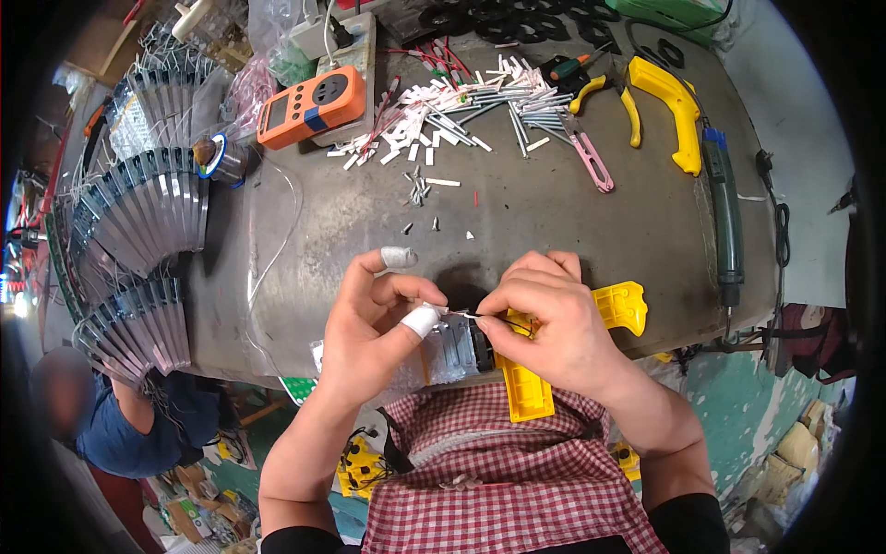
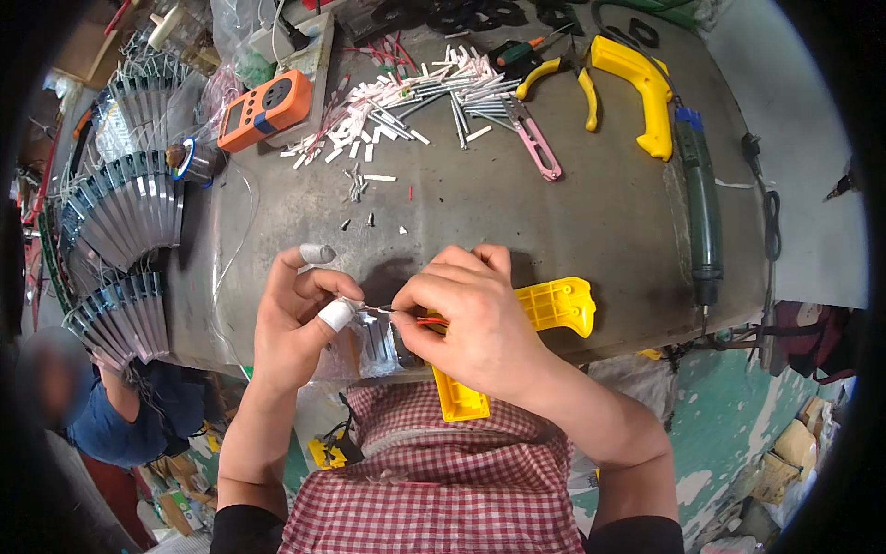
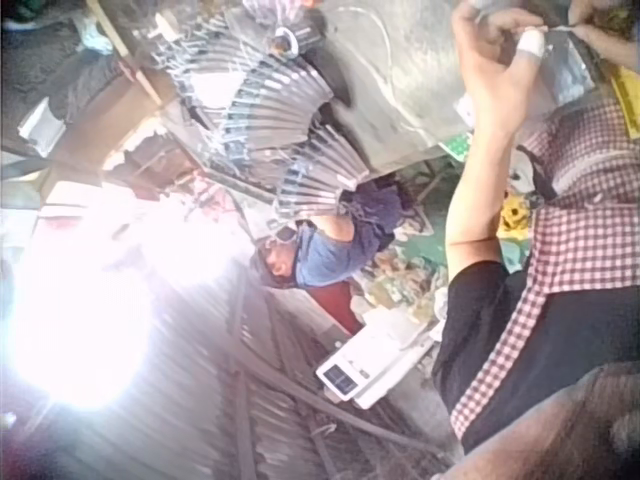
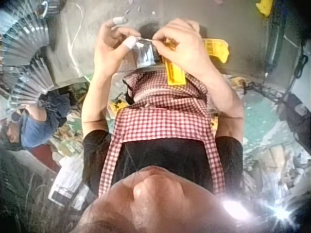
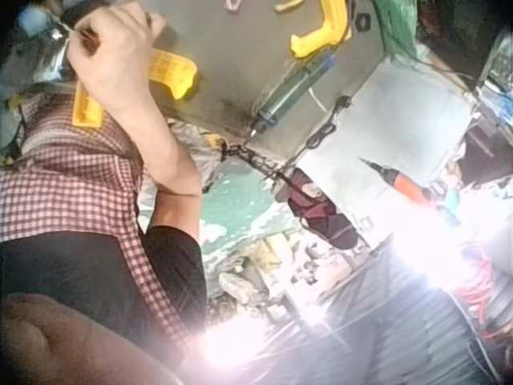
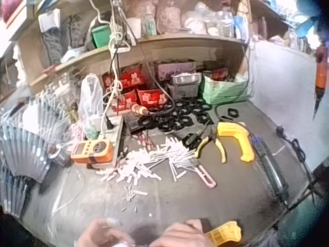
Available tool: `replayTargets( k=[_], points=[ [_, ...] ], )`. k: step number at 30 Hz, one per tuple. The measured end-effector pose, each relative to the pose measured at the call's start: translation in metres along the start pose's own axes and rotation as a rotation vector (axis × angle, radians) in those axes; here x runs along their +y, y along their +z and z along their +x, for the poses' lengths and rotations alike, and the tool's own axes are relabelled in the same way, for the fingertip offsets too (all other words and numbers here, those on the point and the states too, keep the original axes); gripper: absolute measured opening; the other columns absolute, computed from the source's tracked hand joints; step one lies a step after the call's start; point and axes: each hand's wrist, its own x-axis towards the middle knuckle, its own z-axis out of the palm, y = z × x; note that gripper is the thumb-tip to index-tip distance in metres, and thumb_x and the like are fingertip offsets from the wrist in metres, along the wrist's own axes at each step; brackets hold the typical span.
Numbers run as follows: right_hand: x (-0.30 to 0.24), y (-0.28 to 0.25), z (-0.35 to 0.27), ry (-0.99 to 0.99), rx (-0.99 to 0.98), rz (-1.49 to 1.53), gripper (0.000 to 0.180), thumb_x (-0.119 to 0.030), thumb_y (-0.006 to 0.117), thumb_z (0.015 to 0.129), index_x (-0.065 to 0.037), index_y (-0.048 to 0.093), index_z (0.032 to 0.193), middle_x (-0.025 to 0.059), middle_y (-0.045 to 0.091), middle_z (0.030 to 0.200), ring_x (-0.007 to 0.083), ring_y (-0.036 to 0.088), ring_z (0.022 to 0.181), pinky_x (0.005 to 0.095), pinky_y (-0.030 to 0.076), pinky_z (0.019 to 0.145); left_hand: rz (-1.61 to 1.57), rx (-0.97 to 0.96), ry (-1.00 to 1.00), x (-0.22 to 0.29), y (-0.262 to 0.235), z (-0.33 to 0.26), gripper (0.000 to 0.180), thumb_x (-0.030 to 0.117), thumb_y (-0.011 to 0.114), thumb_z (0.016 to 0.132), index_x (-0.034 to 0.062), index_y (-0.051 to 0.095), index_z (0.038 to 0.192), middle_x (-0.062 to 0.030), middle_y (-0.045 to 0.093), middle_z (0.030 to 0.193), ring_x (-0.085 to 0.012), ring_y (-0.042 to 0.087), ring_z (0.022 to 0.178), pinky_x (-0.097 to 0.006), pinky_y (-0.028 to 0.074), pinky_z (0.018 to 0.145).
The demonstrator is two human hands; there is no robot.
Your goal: Assembling a yellow handheld hardware device by installing internal wiring and components into a plastic housing.
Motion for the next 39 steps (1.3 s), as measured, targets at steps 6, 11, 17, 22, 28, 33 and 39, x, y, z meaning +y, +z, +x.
replayTargets(
  k=[6, 11, 17, 22, 28, 33, 39],
  points=[
    [0.001, 0.000, -0.001, 0.007, 0.002, 0.011, 0.010, -0.013, 0.071, 0.074, -0.010, 0.061, 0.074, -0.0005, 0.061, 0.072, 0.0172, 0.057, 0.079, 0.0381, 0.032, 0.082, -0.015, 0.018, -0.020, 0.003, 0.004, 0.000, 0.051, -0.005, 0.062, 0.082, 0.0048, 0.036, 0.125, -0.0098, 0.062, 0.099, -0.0148, 0.059, 0.094, -0.029, 0.046, 0.085],
    [-0.001, -0.002, -0.001, 0.011, -0.005, -0.003, 0.010, -0.009, 0.073, 0.070, -0.008, 0.064, 0.075, 0.0010, 0.060, 0.070, 0.0182, 0.058, 0.078, 0.0350, 0.036, 0.082, -0.014, 0.003, -0.013, 0.002, 0.004, -0.001, 0.050, -0.004, 0.062, 0.083, 0.0033, 0.035, 0.125, -0.0106, 0.062, 0.102, -0.0150, 0.059, 0.096, -0.030, 0.046, 0.088],
    [0.002, 0.001, -0.002, 0.002, -0.004, 0.038, 0.010, -0.015, 0.070, 0.076, -0.009, 0.062, 0.074, -0.0004, 0.061, 0.071, 0.0173, 0.057, 0.079, 0.0385, 0.031, 0.084, 0.037, -0.009, 0.072, -0.003, 0.012, -0.006, 0.047, -0.004, 0.063, 0.084, 0.0028, 0.036, 0.123, -0.0124, 0.063, 0.103, -0.0177, 0.061, 0.098, -0.031, 0.048, 0.087],
    [0.004, 0.000, -0.003, -0.003, -0.018, 0.074, 0.010, -0.015, 0.072, 0.075, -0.009, 0.065, 0.076, 0.0004, 0.061, 0.071, 0.0174, 0.057, 0.079, 0.0364, 0.032, 0.083, 0.604, -0.014, 0.402, -0.015, 0.013, -0.008, 0.044, -0.006, 0.065, 0.080, 0.0011, 0.042, 0.116, -0.0129, 0.066, 0.102, -0.0180, 0.065, 0.095, -0.030, 0.052, 0.079],
    [0.003, -0.010, -0.007, -0.004, -0.018, -0.009, 0.011, -0.017, 0.072, 0.075, -0.008, 0.065, 0.075, 0.0007, 0.058, 0.073, 0.0177, 0.056, 0.081, 0.0364, 0.032, 0.084, 0.679, -0.081, 0.387, -0.010, 0.022, -0.005, 0.049, -0.003, 0.072, 0.074, 0.0015, 0.049, 0.117, -0.0095, 0.065, 0.102, -0.0186, 0.065, 0.090, -0.029, 0.052, 0.076],
    [0.006, -0.011, -0.007, 0.053, -0.085, 0.028, 0.014, -0.021, 0.070, 0.077, -0.009, 0.065, 0.073, -0.0001, 0.057, 0.074, 0.0185, 0.055, 0.082, 0.0382, 0.031, 0.085, 0.562, 0.095, 0.334, 0.004, 0.020, -0.001, 0.037, -0.001, 0.074, 0.071, 0.0036, 0.059, 0.105, -0.0083, 0.064, 0.093, -0.0218, 0.063, 0.083, -0.032, 0.052, 0.074],
    [-0.009, -0.002, -0.001, 0.026, 0.055, 0.055, 0.015, -0.023, 0.070, 0.078, -0.009, 0.066, 0.078, 0.0003, 0.058, 0.075, 0.0183, 0.056, 0.082, 0.0374, 0.030, 0.085, 0.329, 0.015, 0.150, 0.002, 0.015, -0.003, 0.014, 0.001, 0.069, 0.078, 0.0009, 0.064, 0.091, -0.0049, 0.064, 0.089, -0.0160, 0.061, 0.083, -0.027, 0.047, 0.074]
  ],
)
